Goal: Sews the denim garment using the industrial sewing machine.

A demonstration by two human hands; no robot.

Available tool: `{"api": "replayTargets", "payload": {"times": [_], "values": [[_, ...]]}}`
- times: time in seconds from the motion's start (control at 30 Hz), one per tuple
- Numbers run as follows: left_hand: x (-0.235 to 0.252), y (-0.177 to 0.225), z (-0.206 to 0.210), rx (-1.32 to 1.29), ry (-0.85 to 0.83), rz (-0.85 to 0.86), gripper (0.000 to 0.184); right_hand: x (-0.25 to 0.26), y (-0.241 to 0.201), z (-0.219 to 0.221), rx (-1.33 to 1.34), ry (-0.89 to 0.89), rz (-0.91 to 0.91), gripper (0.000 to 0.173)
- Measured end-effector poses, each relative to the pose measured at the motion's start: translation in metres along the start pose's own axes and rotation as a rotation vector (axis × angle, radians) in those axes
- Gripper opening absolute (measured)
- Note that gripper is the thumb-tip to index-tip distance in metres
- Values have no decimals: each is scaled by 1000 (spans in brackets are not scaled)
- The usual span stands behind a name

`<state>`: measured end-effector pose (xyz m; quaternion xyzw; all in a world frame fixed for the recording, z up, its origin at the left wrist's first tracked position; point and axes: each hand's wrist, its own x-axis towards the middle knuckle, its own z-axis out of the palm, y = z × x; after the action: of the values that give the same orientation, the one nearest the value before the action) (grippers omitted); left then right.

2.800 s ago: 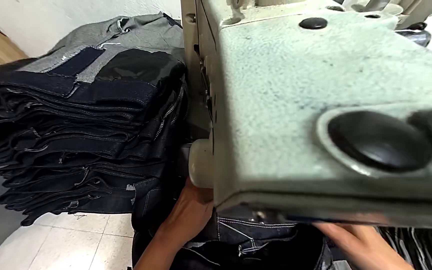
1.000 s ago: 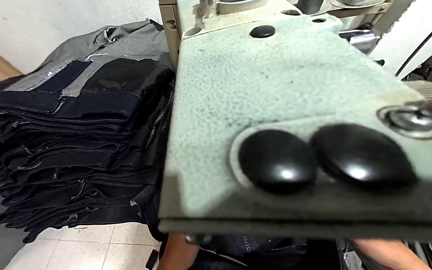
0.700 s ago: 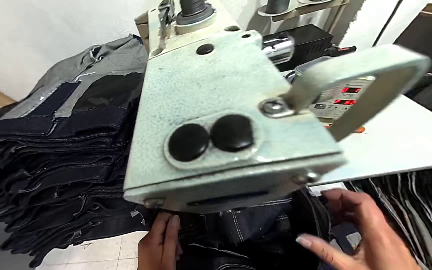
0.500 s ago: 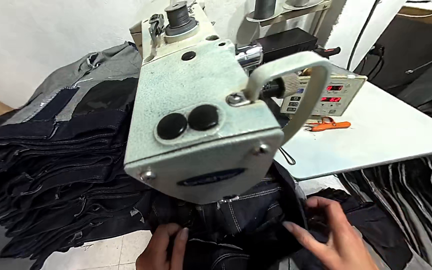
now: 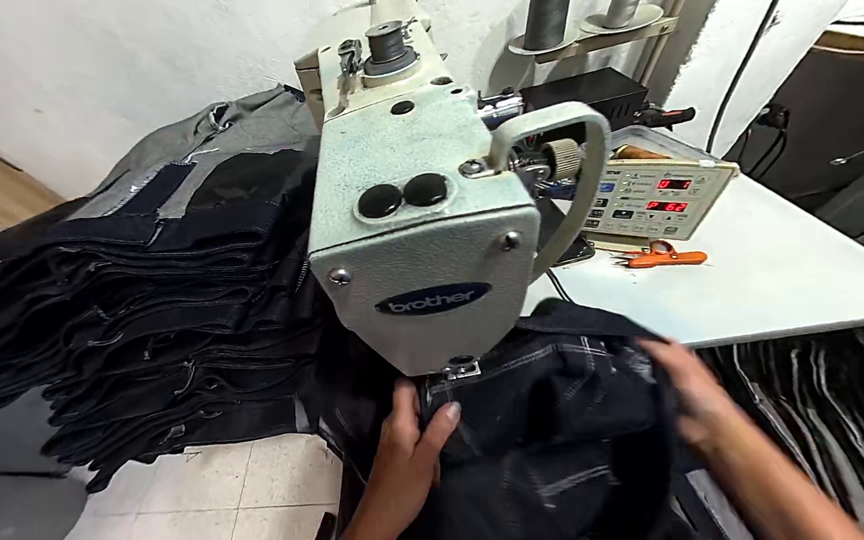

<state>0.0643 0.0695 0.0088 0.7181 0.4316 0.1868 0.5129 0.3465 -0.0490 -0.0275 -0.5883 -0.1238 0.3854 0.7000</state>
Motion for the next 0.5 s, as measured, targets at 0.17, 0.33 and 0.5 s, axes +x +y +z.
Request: {"api": "replayTargets", "payload": {"times": [0.17,0.33,0.5], "values": [[-23,-59,-68,-200,374,115,30,31,-14,34,-456,-339,-83,20],[-12,-97,-97,-214,436,287,30,70,2,91,-704,-356,-537,10],[-17,-82,-72,-128,420,337,31,104,4,84,-493,-486,-621,9]]}}
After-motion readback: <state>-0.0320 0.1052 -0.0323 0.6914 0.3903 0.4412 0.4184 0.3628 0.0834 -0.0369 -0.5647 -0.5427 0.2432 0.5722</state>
